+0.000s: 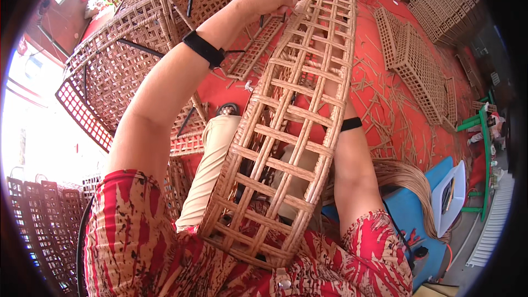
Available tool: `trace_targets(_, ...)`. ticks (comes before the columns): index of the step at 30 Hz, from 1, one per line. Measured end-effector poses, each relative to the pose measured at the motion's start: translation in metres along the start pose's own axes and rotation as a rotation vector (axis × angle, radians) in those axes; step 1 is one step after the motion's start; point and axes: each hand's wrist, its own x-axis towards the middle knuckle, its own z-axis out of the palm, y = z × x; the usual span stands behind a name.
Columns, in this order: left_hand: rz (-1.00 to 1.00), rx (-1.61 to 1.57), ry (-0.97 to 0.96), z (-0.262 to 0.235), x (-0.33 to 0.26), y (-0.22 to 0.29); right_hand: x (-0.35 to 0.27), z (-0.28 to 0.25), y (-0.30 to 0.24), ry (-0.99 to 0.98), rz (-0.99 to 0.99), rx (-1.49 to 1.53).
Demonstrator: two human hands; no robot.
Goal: The recorder is weaving rattan strips onto a furniture frame.
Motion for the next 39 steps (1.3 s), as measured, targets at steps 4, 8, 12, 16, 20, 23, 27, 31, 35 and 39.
trace_targets(4,0.006,0.001,0.002,0.003,0.001,-0.001,-0.001,-0.003,-0.001,0.012,0.004,0.009)
trace_targets(8,0.081,-0.012,0.015,0.005,-0.001,-0.004,-0.002,-0.003,-0.001,0.02,0.007,0.002)
trace_targets(12,0.047,-0.023,0.052,-0.003,-0.004,-0.011,-0.003,0.0,-0.005,0.028,0.003,0.002)
trace_targets(16,0.058,-0.272,0.02,-0.013,0.001,-0.009,-0.001,0.006,-0.012,0.035,-0.017,-0.003)
trace_targets(20,0.084,-0.299,0.201,-0.021,0.004,0.016,0.002,0.012,-0.011,0.044,-0.016,0.015)
trace_targets(23,0.169,-0.447,0.242,-0.033,0.007,0.04,-0.002,0.013,-0.004,0.058,0.0,0.041)
trace_targets(27,0.27,-0.562,0.288,-0.041,0.007,0.054,-0.013,0.017,0.006,0.087,0.025,0.078)
trace_targets(31,0.27,-0.603,0.354,-0.044,0.004,0.052,-0.028,0.032,0.0,0.122,0.011,0.084)
trace_targets(35,0.268,-0.541,0.397,-0.05,0.005,0.046,-0.056,0.056,-0.02,0.131,-0.052,-0.03)
trace_targets(39,0.231,-0.556,0.434,-0.056,0.015,0.028,-0.091,0.077,-0.042,0.007,-0.089,-0.331)
